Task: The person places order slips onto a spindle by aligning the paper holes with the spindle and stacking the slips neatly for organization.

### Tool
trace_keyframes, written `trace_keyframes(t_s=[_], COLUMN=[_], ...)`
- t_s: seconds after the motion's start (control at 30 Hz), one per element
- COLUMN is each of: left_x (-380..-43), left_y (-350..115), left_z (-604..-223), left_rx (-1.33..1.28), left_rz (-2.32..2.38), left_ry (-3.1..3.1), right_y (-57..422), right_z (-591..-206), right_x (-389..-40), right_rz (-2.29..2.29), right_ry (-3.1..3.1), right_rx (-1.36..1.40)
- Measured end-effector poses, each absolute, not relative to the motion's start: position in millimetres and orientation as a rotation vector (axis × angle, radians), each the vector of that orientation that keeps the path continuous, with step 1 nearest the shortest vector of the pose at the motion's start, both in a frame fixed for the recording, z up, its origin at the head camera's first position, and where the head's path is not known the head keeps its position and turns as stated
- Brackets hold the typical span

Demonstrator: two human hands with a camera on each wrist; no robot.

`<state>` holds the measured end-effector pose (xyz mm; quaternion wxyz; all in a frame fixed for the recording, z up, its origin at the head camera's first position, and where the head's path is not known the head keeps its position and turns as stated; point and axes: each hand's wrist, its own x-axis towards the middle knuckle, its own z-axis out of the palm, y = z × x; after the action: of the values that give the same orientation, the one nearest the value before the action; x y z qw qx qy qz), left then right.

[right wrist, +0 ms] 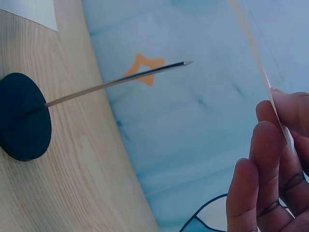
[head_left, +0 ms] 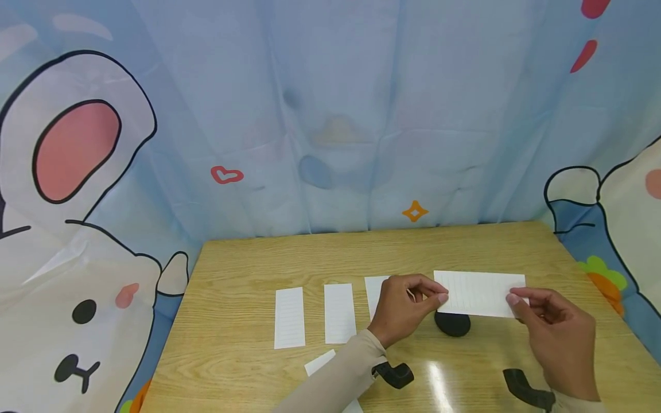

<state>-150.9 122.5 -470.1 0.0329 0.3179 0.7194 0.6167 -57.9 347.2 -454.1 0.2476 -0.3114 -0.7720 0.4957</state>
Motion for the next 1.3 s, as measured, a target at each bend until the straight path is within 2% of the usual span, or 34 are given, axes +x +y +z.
trace_keyframes(t_s=[0.83, 1.3], left_x=[-166, -171], left_y=[146, 153], left_z=[-472, -479], left_rx=[0.938, 0.886], left_rz=[1.929, 1.861], left_ry=[2.11, 2.152], right_y=[366, 374], right_z=[-455, -468], right_x=[-72, -74], right_rz=[1.376, 1.423], right_ry=[-2.114, -2.12], right_rx=[-0.946, -1.002])
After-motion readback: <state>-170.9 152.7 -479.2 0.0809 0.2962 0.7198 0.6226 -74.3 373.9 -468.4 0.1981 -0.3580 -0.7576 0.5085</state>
